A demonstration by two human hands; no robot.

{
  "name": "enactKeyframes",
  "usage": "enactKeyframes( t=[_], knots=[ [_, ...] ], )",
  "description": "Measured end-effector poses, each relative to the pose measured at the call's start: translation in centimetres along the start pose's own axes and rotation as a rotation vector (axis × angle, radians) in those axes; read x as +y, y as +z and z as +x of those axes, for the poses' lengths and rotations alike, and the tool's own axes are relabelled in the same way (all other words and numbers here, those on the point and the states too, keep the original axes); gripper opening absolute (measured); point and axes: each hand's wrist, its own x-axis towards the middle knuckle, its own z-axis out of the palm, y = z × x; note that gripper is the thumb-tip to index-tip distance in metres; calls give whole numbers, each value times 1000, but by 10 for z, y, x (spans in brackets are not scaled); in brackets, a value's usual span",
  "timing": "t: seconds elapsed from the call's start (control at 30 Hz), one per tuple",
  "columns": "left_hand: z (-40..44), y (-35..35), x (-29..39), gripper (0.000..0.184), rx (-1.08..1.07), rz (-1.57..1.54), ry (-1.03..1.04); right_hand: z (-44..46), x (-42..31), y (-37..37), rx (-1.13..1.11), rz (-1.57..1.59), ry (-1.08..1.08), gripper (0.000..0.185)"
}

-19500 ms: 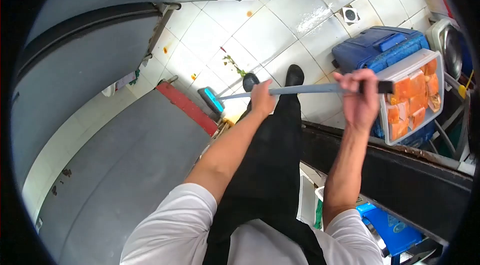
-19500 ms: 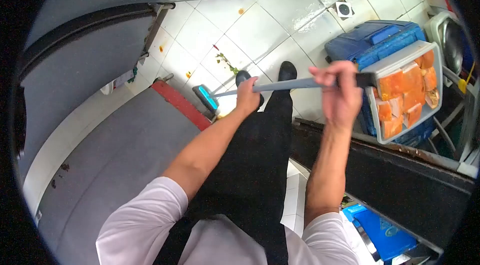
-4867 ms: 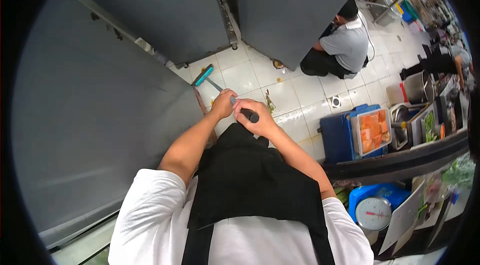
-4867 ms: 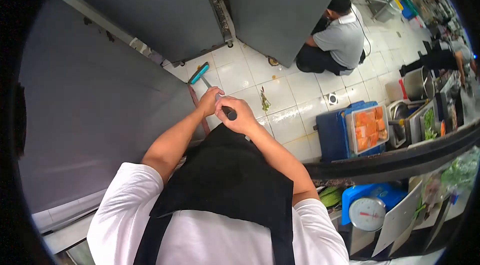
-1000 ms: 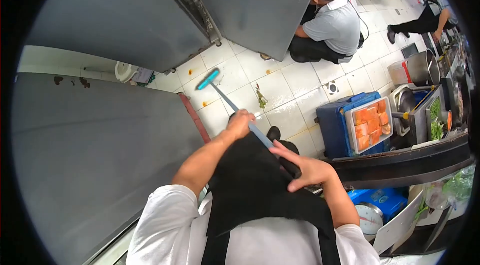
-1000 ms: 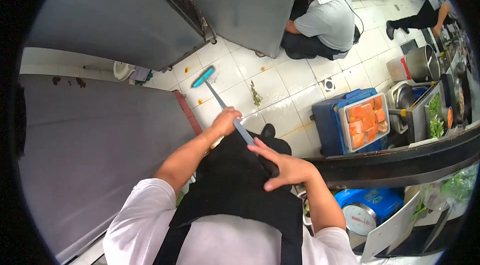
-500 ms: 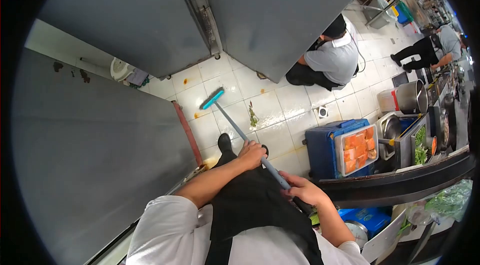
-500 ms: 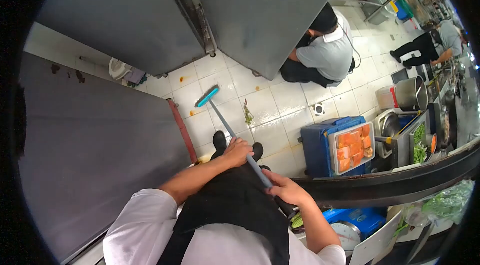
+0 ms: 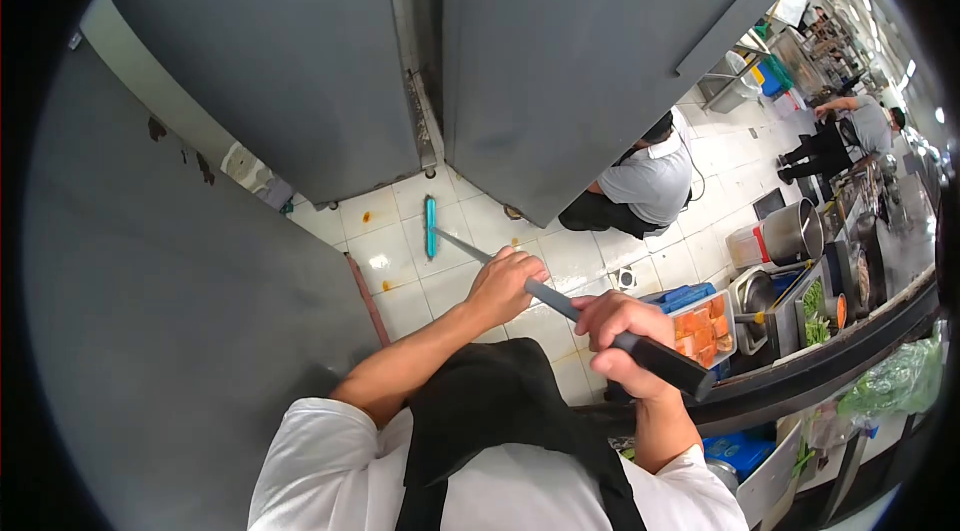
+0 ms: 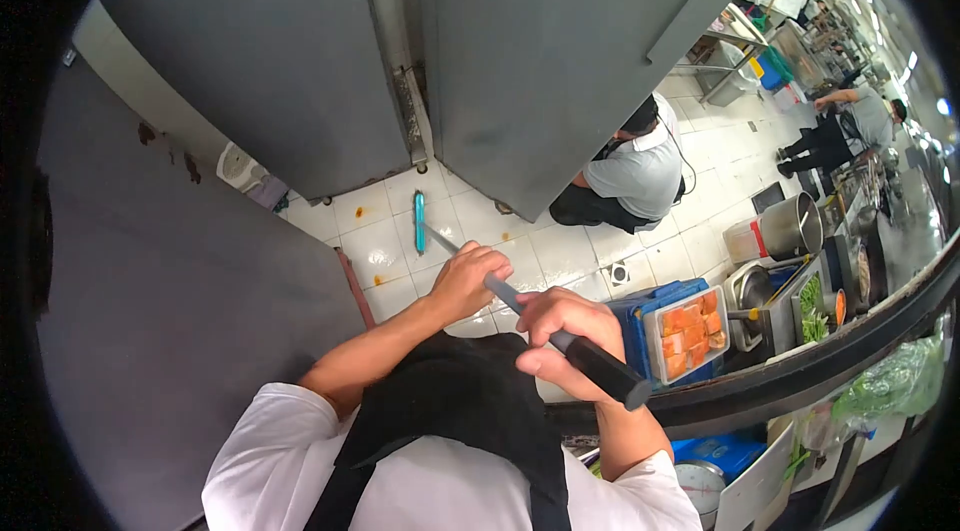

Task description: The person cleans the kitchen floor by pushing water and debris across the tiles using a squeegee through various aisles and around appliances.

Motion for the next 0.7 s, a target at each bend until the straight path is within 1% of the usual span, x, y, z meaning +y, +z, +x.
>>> enactKeyframes(
  t=[0.03,0.07,0.13,0.17,0.27,0.33,0.4,0.43,0.47,0.57,0.67,0.7],
  knots=[
    [7,-6,0,11,45,-31,40,8,-7,9,97,-13,-30,26],
    [15,-14,-1,11,41,-41,44,16,-11,14,103,-22,-25,26],
    [32,-27,-1,12,86,-88,77,27,-17,19,145,-61,-127,27],
    [41,-36,-1,12,80,-118,96,31,-17,21,172,-66,-139,26],
    [65,-44,-8,12,105,-61,153,43,-15,17,154,-113,-197,22],
    [80,-54,-10,11,92,-18,160,52,-12,10,144,-106,-195,19],
    [96,-60,-12,9,51,33,128,61,-6,4,175,-138,-202,30],
    [102,-56,-21,10,110,32,153,66,-2,-3,157,-132,-221,26],
    [111,-60,-25,10,111,42,158,73,0,-6,159,-128,-231,26],
    [132,-71,-44,11,127,90,186,97,12,-12,161,-109,-191,17],
    [146,-81,-69,11,142,141,123,118,33,-15,115,-108,-164,22],
    [151,-85,-78,11,144,153,111,124,41,-17,87,-104,-159,28]
  ],
)
